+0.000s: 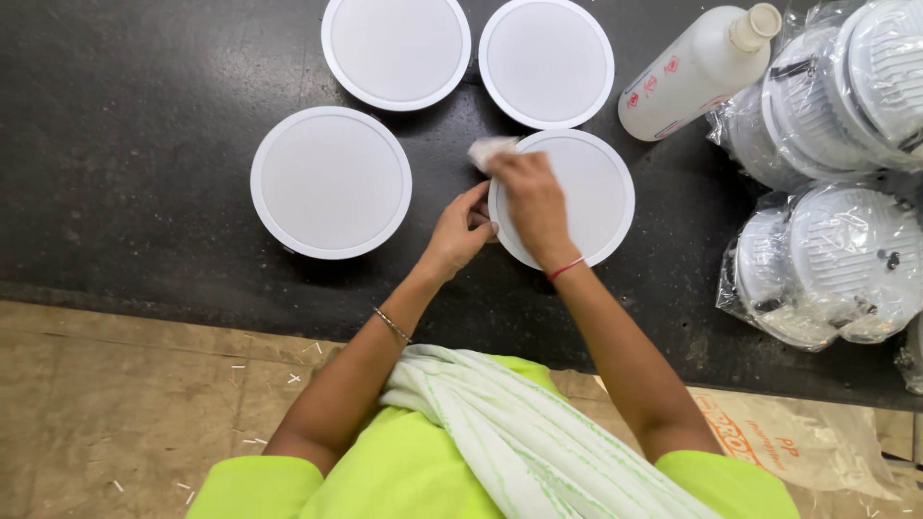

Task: The person wipes the white face of round LED ceiling light panels with a cloth, then wraps each panel in clear plastic film and stacks the wrapped fixtures on the workbench. They also handle a plastic bag and move wrapped fixtures aside while working through the panels one at a time.

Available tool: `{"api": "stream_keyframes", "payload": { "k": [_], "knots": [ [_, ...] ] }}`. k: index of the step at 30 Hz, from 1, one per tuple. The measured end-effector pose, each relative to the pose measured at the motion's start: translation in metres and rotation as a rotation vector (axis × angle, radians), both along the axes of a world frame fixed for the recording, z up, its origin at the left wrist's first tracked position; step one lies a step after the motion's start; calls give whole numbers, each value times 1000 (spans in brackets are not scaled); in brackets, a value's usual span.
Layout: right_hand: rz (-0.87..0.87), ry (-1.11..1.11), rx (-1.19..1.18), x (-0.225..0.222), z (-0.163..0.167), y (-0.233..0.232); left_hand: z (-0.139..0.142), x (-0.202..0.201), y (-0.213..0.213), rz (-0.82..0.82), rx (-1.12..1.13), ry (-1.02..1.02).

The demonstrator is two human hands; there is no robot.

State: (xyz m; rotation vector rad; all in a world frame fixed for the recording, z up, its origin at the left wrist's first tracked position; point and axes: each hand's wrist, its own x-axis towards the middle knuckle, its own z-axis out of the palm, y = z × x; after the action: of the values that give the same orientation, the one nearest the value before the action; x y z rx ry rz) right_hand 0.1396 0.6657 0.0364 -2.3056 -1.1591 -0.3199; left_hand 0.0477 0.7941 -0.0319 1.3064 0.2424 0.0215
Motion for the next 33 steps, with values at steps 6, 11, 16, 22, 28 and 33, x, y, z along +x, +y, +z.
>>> {"api": "stream_keyframes", "payload": {
  "k": [6, 11, 16, 22, 28, 33],
  "knots": [
    [-213, -20, 35, 4, 7, 5, 1, -3, -2, 29, 76, -14],
    [-157, -39, 7, -5, 13, 10, 3, -3, -2, 19, 43, -17],
    [-175, -26, -77, -1, 11, 10, 2, -2, 0, 30, 92, -27],
    [-199, -98, -54, -11, 5, 17, -1, -1, -1, 24, 37, -16],
    [-284, -58, -60, 12, 8, -3, 5, -2, -2, 14, 104, -16],
    [-587, -81, -36, 7, 9, -71, 14, -4, 1, -1, 83, -5]
  ]
}}
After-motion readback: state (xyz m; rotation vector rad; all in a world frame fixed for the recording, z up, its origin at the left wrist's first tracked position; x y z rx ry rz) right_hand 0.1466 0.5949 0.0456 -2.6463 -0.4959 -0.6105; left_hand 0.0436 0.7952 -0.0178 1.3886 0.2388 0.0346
